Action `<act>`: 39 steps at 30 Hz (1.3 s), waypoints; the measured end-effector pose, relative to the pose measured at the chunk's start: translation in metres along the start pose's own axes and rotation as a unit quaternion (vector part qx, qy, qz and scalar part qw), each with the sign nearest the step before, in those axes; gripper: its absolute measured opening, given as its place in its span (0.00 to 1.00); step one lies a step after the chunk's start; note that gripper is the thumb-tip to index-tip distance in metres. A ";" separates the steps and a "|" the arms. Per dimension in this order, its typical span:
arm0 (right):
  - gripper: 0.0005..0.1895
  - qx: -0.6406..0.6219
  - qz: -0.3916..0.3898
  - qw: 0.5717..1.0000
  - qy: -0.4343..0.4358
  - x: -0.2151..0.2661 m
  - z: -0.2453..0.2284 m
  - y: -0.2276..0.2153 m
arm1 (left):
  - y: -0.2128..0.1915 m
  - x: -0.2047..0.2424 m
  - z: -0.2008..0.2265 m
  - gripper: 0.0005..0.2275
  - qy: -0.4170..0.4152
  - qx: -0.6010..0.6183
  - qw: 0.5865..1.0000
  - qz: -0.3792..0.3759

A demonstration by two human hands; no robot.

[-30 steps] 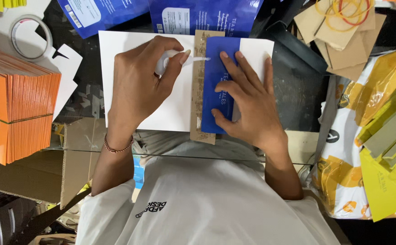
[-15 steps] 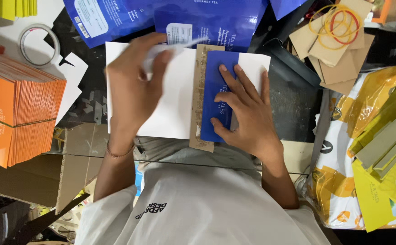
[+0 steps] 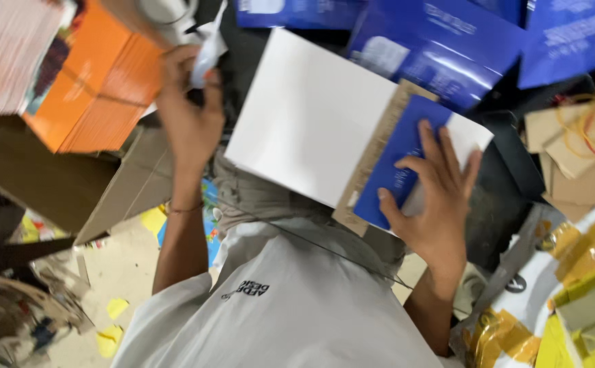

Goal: The person repeatedly places blue tea packets onto a white surface, applies adhesive tape to seal them, and then moves the sealed packets aside. The process is repeated for multiple packets in a continuous assembly line fashion.

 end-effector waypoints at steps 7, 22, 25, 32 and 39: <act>0.16 0.003 0.001 1.000 0.012 0.001 -0.004 0.001 | 0.007 0.003 0.012 0.07 -0.044 0.022 0.998 -0.038; 0.13 -0.005 -0.011 1.000 0.012 0.003 -0.003 0.004 | 0.000 0.007 0.006 0.12 0.029 0.017 0.994 -0.108; 0.15 -0.004 -0.008 1.000 0.015 0.002 -0.004 0.003 | -0.003 0.010 0.003 0.18 0.007 0.006 0.993 -0.116; 0.15 0.007 -0.004 1.000 0.013 0.002 -0.003 0.003 | -0.019 0.022 0.044 0.15 0.027 0.024 0.999 -0.002; 0.14 -0.001 -0.009 1.000 0.017 0.001 -0.004 0.002 | 0.005 0.058 0.068 0.16 0.109 -0.184 0.971 -0.105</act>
Point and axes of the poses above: each hand's wrist, its own x-axis away from the middle knuckle, its own y-axis out of the palm, z = x × y, the point moved 4 cm from there along -x, towards the middle knuckle, and after that the axes turned 15 degrees about x, right-handed, at the moved point
